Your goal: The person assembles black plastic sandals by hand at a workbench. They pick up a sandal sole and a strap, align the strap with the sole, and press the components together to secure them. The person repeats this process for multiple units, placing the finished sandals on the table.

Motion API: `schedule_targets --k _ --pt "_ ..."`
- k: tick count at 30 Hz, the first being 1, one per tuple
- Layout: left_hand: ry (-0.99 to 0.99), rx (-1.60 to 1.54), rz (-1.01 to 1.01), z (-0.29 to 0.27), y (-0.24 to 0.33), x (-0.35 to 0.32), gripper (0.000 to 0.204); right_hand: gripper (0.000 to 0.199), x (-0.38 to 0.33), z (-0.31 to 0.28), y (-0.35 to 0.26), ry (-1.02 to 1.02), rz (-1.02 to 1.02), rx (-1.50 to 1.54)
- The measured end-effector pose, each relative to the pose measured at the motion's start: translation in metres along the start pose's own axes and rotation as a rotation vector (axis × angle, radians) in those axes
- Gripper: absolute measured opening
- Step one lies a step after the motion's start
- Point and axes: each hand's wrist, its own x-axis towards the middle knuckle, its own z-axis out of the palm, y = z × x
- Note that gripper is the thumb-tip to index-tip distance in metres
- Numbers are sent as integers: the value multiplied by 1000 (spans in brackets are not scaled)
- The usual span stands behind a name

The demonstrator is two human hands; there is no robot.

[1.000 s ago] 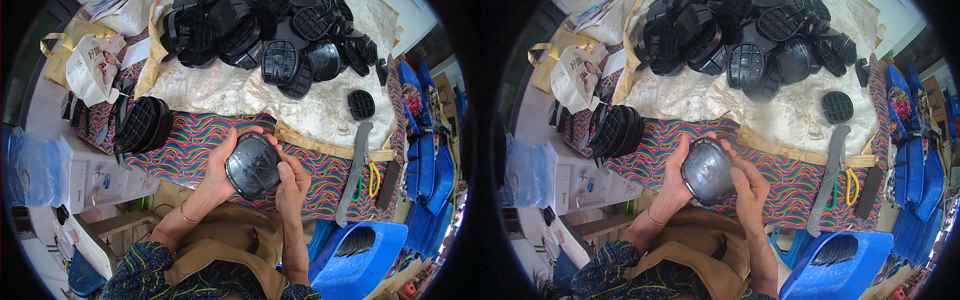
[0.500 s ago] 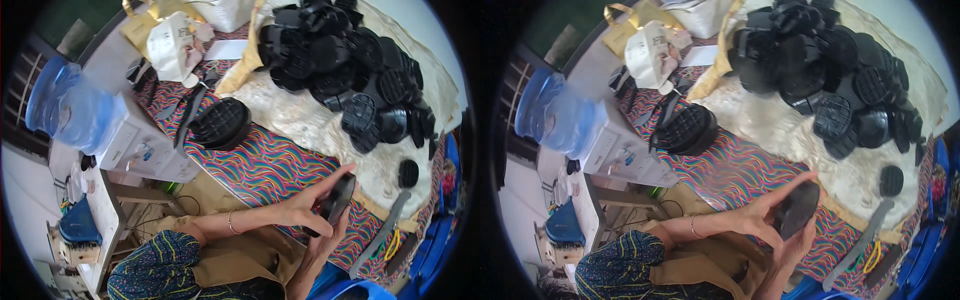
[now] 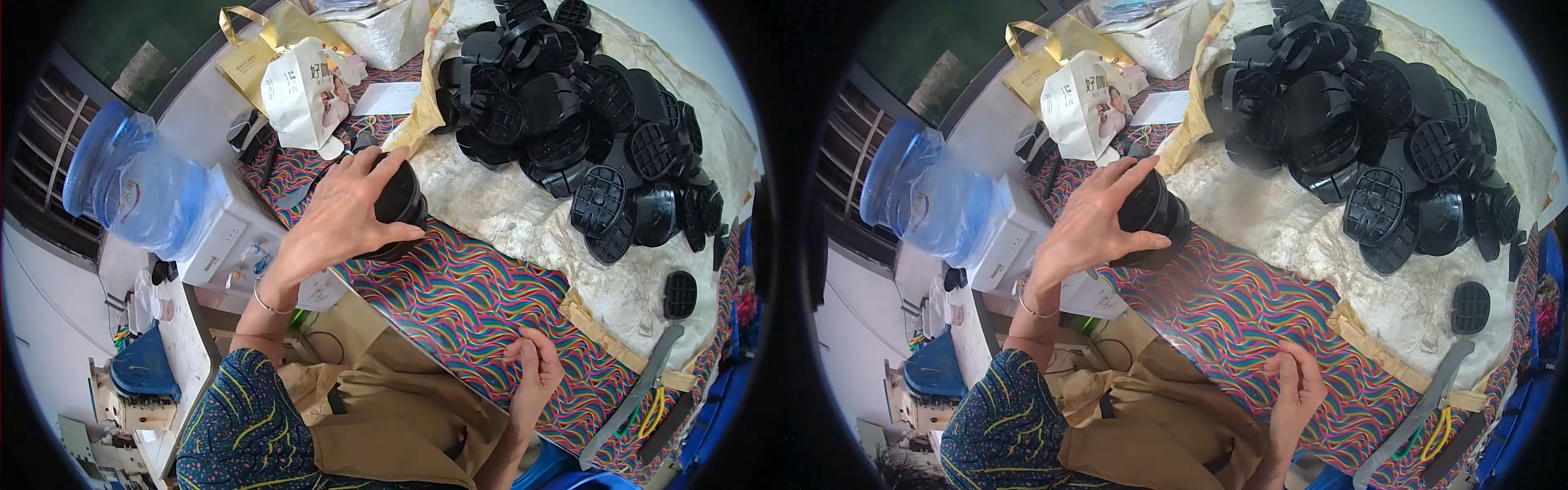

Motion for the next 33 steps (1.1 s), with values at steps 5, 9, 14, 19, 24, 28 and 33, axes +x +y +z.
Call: schedule_targets --k 5,9,14,19,24,28,33 --pt "-118 87 -20 25 -15 -1 84 17 -2 -1 4 -35 -8 -67" --pt "-81 -258 16 9 -31 6 72 17 -3 1 5 -44 -31 -70" --pt "352 -643 -411 12 -94 21 24 17 -4 4 5 -4 -103 -132" --pt "26 -108 -541 64 -160 -9 23 17 -5 13 -1 -22 -95 -158" --pt "110 7 -504 115 -183 -24 37 18 -5 12 3 -14 -92 -169" --pt "93 60 -400 110 -183 -10 23 17 -5 11 5 -8 -102 -166" --pt "346 39 -422 114 -213 -11 27 17 -6 14 3 -8 -116 -177"
